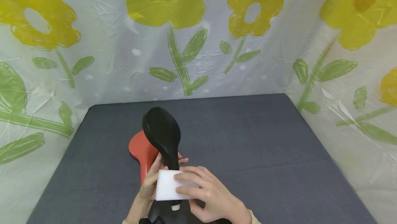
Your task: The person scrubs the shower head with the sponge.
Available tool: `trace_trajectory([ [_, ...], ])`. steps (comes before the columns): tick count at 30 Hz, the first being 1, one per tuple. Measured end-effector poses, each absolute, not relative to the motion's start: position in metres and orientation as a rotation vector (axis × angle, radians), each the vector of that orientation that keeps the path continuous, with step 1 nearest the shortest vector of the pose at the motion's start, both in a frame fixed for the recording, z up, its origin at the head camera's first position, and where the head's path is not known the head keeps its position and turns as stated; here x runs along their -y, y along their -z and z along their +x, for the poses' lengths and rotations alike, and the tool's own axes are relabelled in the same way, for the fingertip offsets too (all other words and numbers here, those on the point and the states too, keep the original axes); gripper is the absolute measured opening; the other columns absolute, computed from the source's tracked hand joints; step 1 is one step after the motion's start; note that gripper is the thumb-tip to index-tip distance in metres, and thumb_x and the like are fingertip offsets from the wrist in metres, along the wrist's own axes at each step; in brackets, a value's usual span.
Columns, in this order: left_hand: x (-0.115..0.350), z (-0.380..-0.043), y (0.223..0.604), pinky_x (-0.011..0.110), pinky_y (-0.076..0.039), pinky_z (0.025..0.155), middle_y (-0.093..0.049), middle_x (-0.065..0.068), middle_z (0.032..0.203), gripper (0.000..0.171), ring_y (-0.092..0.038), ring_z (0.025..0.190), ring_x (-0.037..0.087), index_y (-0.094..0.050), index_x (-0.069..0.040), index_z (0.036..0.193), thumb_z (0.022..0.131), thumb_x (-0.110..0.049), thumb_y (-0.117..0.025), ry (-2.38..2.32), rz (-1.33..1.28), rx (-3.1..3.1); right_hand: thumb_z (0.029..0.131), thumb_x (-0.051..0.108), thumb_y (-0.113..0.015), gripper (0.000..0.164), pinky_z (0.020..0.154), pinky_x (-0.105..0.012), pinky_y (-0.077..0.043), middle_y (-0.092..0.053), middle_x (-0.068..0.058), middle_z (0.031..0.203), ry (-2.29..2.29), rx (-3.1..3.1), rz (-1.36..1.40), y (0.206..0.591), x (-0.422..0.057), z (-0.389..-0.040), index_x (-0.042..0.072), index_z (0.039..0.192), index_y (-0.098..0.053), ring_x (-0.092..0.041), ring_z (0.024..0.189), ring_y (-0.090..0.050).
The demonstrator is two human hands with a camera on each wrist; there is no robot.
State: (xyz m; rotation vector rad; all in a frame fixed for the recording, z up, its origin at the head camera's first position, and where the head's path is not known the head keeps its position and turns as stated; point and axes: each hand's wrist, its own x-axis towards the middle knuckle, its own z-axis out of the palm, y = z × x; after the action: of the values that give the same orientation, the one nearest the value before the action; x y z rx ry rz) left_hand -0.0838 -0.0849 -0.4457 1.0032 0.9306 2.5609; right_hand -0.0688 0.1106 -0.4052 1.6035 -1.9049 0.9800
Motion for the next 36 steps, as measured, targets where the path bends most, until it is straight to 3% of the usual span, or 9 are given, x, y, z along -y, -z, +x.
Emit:
trace_trajectory([
  [5,0.083,-0.084,0.455,0.035,-0.040,0.090,-0.022,0.018,0.137,0.058,-0.034,0.121,0.028,0.000,-0.007,0.141,0.090,0.007,-0.023,-2.564,0.915,-0.936,0.082,0.009,-0.054,0.027,0.088,-0.041,-0.038,-0.047,-0.021,0.119,-1.112,1.926,1.367,0.387,-0.104,-0.077,0.001,0.107,-0.058,-0.037,0.108,-0.043],
  [9,0.079,-0.084,0.457,0.040,-0.040,0.089,-0.013,0.020,0.140,0.058,-0.030,0.122,0.030,0.001,-0.006,0.141,0.090,0.009,-0.020,-2.549,0.872,-0.953,0.084,0.011,-0.054,0.030,0.086,-0.039,-0.039,-0.045,-0.023,0.120,-1.160,1.964,1.272,0.386,-0.104,-0.087,0.000,0.111,-0.055,-0.037,0.109,-0.041],
  [15,0.080,-0.089,0.460,0.038,-0.043,0.087,-0.027,0.022,0.134,0.054,-0.040,0.115,0.029,-0.004,-0.002,0.140,0.090,0.008,-0.023,-2.574,0.927,-0.991,0.081,0.011,-0.056,0.031,0.091,-0.039,-0.036,-0.046,-0.020,0.121,-1.151,1.942,1.422,0.410,-0.117,-0.085,0.004,0.111,-0.057,-0.036,0.111,-0.041],
  [18,0.082,-0.093,0.468,0.042,-0.043,0.085,-0.032,0.024,0.132,0.051,-0.045,0.112,0.035,-0.008,-0.003,0.140,0.093,0.003,-0.026,-2.591,0.951,-1.073,0.078,0.009,-0.057,0.032,0.089,-0.039,-0.037,-0.048,-0.018,0.120,-1.125,1.923,1.558,0.414,-0.125,-0.077,0.006,0.109,-0.058,-0.035,0.109,-0.043],
  [22,0.085,-0.096,0.467,0.054,-0.041,0.080,-0.030,0.027,0.132,0.050,-0.043,0.109,0.047,-0.007,-0.004,0.140,0.094,0.001,-0.025,-2.609,0.921,-1.106,0.073,0.005,-0.056,0.035,0.087,-0.039,-0.039,-0.050,-0.014,0.120,-1.102,1.912,1.689,0.413,-0.134,-0.071,0.009,0.107,-0.058,-0.033,0.109,-0.043],
  [25,0.084,-0.094,0.456,0.056,-0.039,0.081,-0.028,0.029,0.133,0.050,-0.039,0.111,0.049,-0.005,-0.004,0.140,0.093,0.005,-0.022,-2.625,0.883,-1.054,0.071,0.004,-0.056,0.035,0.086,-0.040,-0.039,-0.050,-0.014,0.118,-1.109,1.882,1.702,0.411,-0.133,-0.072,0.008,0.105,-0.059,-0.034,0.108,-0.044],
  [32,0.080,-0.093,0.452,0.039,-0.043,0.086,-0.032,0.024,0.132,0.055,-0.043,0.115,0.033,-0.009,-0.002,0.139,0.088,0.011,-0.025,-2.646,0.911,-1.005,0.079,0.009,-0.057,0.031,0.090,-0.041,-0.036,-0.048,-0.019,0.120,-1.127,1.888,1.489,0.407,-0.112,-0.083,0.003,0.109,-0.058,-0.037,0.110,-0.042],
  [36,0.082,-0.095,0.452,0.039,-0.042,0.088,-0.031,0.021,0.133,0.056,-0.036,0.120,0.035,-0.010,-0.003,0.139,0.088,0.012,-0.026,-2.679,0.943,-0.997,0.080,0.010,-0.055,0.030,0.091,-0.042,-0.035,-0.048,-0.018,0.121,-1.093,1.905,1.514,0.411,-0.111,-0.082,0.004,0.110,-0.058,-0.037,0.111,-0.041],
])
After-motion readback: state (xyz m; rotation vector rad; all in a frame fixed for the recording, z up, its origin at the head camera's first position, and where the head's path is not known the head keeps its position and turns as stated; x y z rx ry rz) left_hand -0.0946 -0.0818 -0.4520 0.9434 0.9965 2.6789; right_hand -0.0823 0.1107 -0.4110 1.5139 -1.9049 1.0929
